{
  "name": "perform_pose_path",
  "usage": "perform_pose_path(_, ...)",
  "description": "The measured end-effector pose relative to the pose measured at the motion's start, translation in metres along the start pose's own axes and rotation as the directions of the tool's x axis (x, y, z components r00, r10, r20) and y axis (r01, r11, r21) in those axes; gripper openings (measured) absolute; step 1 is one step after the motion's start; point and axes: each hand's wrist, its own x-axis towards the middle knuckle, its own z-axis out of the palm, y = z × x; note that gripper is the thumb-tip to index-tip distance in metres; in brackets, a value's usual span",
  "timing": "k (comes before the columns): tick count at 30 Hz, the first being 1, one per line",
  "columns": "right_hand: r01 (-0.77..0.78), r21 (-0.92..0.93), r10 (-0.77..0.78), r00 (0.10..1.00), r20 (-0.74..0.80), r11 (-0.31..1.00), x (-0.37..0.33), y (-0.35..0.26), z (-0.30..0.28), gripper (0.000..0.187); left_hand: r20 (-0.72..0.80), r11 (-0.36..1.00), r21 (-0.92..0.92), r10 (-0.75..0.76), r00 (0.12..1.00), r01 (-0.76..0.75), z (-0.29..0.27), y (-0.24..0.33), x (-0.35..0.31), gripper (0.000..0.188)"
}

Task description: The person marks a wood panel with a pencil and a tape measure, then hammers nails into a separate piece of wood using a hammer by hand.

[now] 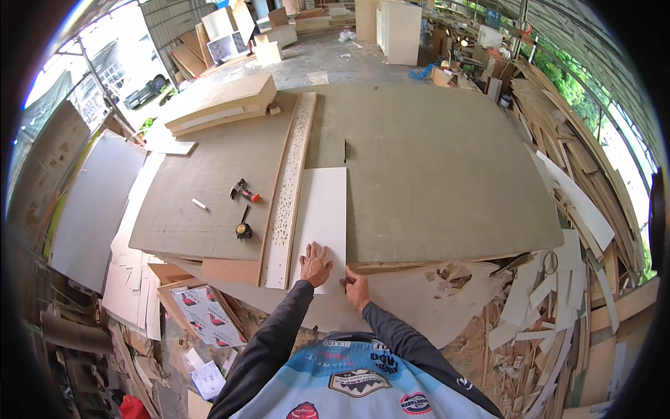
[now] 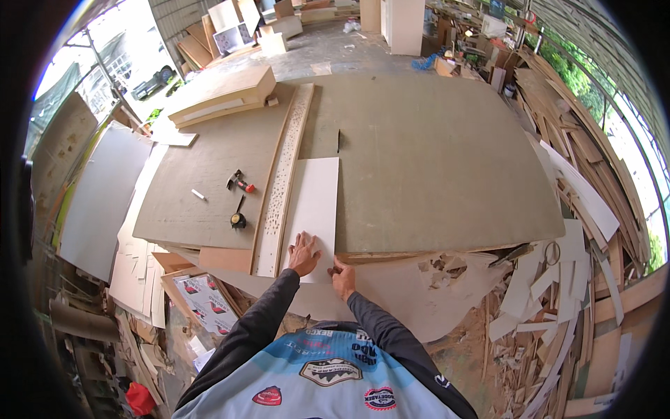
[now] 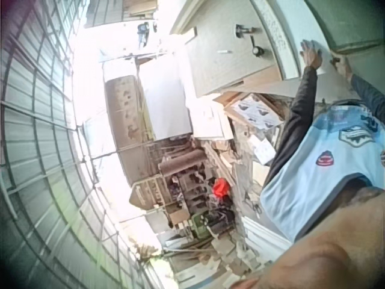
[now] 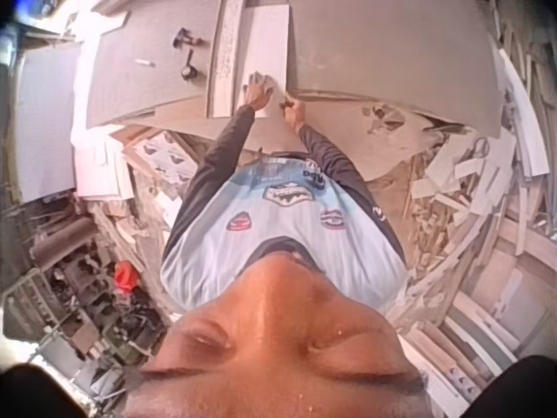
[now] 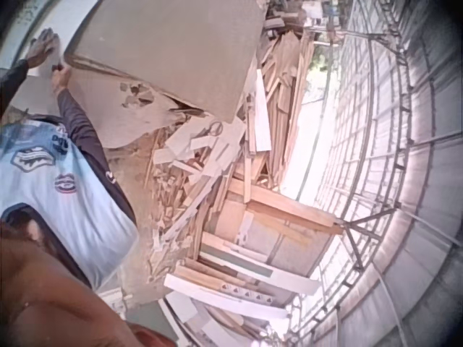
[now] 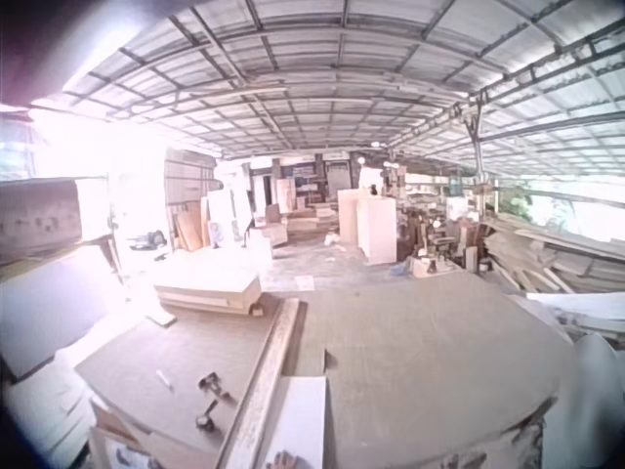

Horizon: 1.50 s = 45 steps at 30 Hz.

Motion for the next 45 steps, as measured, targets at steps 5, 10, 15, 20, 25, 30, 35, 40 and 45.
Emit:
perform_pose_path(5, -0.022, -0.177, 0.019, 1.0, -0.018, 0.984, 0.052, 0.008, -0.007, 0.042, 0.032, 0.999, 0.019, 0.025, 0.999, -0.026, -0.012, -0.006, 0.03, 0.064)
perform_pose_path(10, 0.037, -0.359, -0.048, 0.999, -0.024, 0.933, 0.071, 0.003, -0.014, 0.035, 0.052, 0.999, 0.026, 0.037, 0.998, -0.039, -0.021, -0.006, 0.037, 0.064)
perform_pose_path(15, 0.064, -0.438, -0.044, 0.998, 0.055, 0.897, 0.064, -0.025, -0.017, 0.034, 0.0, 0.998, 0.029, 0.057, 0.998, -0.057, -0.015, -0.01, 0.035, 0.065)
perform_pose_path(20, 0.044, -0.437, 0.019, 0.99, 0.139, 0.899, 0.059, -0.03, -0.021, 0.034, -0.03, 0.997, 0.008, 0.077, 0.997, -0.077, -0.008, -0.015, 0.025, 0.067)
perform_pose_path(25, -0.008, -0.303, 0.043, 0.993, 0.109, 0.953, 0.046, -0.02, -0.022, 0.037, -0.195, 0.988, -0.115, 0.076, 0.978, -0.1, -0.003, -0.022, -0.009, 0.052)
perform_pose_path(30, -0.132, 0.038, 0.127, 0.985, 0.115, 0.991, 0.025, -0.014, -0.023, 0.04, -0.189, 0.735, -0.646, -0.414, 0.891, 0.205, 0.002, -0.028, -0.097, 0.031)
perform_pose_path(35, -0.197, 0.224, 0.131, 0.952, 0.278, 0.954, 0.011, -0.019, -0.024, 0.039, 0.506, -0.17, -0.856, -0.467, 0.726, 0.487, 0.0, -0.027, -0.128, 0.05)
perform_pose_path(40, -0.366, 0.309, 0.222, 0.883, 0.415, 0.878, -0.013, -0.049, -0.018, 0.037, 0.046, -0.131, -0.991, -0.514, 0.856, -0.025, -0.01, 0.018, -0.106, 0.025)
perform_pose_path(45, -0.287, 0.146, 0.22, 0.907, 0.36, 0.947, -0.003, -0.059, -0.043, 0.042, -0.506, 0.641, -0.729, -0.269, 0.819, -0.24, -0.062, 0.063, -0.098, 0.042)
